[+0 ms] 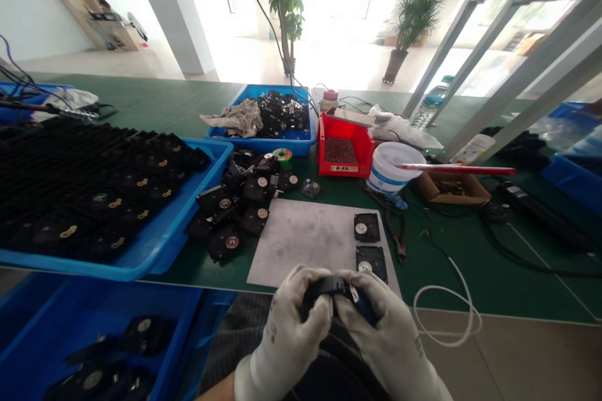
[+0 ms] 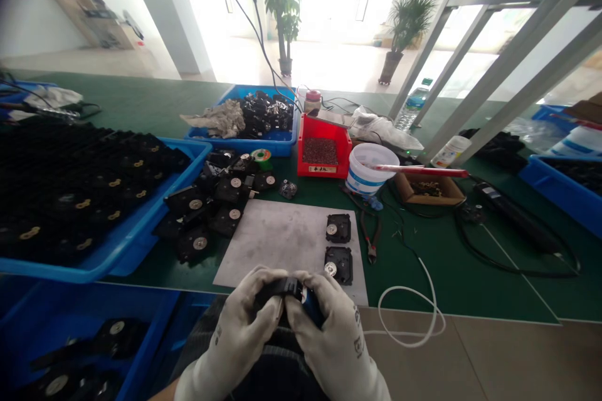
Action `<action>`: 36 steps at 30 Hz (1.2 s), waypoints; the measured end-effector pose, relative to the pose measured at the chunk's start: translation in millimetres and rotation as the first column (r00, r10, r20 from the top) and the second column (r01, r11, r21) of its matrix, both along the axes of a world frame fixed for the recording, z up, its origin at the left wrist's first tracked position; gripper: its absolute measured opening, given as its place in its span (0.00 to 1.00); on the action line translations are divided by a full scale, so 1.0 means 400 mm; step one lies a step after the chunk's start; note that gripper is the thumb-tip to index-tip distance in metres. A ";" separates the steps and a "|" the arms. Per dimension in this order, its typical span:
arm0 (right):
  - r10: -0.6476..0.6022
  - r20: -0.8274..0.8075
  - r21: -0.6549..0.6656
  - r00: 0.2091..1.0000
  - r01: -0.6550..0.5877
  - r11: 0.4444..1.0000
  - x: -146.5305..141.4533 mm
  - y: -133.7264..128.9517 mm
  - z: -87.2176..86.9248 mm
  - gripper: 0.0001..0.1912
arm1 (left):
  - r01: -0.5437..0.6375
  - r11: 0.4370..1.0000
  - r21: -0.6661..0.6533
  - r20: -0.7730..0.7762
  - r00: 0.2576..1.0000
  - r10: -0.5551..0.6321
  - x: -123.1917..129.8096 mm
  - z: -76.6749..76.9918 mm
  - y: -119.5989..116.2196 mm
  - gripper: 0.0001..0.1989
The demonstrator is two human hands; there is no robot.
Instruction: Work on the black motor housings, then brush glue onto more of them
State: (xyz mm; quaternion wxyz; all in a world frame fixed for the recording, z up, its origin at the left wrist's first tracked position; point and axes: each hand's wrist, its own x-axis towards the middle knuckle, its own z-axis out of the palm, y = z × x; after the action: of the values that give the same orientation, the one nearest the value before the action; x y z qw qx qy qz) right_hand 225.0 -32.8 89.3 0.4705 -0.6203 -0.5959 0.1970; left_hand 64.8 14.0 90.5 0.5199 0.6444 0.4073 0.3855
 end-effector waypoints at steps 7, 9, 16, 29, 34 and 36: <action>-0.046 0.115 0.135 0.992 0.031 0.990 -0.017 0.007 0.006 0.08 | -0.018 0.999 0.039 0.044 0.999 0.016 0.002 0.012 0.008 0.10; -0.095 0.093 0.113 0.991 0.084 0.990 -0.024 0.022 -0.003 0.05 | -0.048 0.999 -0.024 0.042 0.998 0.049 0.014 0.010 0.021 0.09; -0.017 -0.204 -0.283 0.979 -0.043 0.958 0.001 0.059 -0.011 0.11 | -0.097 0.960 -0.261 0.029 0.994 0.109 0.044 -0.022 0.053 0.10; -0.143 -0.466 -0.425 0.873 -0.079 0.902 0.069 0.036 0.021 0.24 | 0.181 0.882 -0.434 0.171 0.978 -0.117 0.000 0.027 0.048 0.24; 0.065 -0.473 -0.423 0.878 -0.291 0.858 0.088 0.041 0.044 0.24 | 0.274 0.923 -0.269 -0.008 0.958 -0.287 -0.016 0.056 0.082 0.41; 0.016 -0.551 -0.416 0.834 -0.291 0.861 0.070 0.039 0.044 0.25 | 0.188 0.953 -0.238 -0.029 0.979 -0.200 -0.014 0.052 0.077 0.43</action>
State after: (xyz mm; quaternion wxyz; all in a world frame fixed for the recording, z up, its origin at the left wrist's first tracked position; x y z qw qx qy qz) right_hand 253.2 -17.1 107.1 0.4278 -0.5873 -0.4236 0.5410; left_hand 59.3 44.7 111.3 0.6164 0.6255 0.3983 0.2647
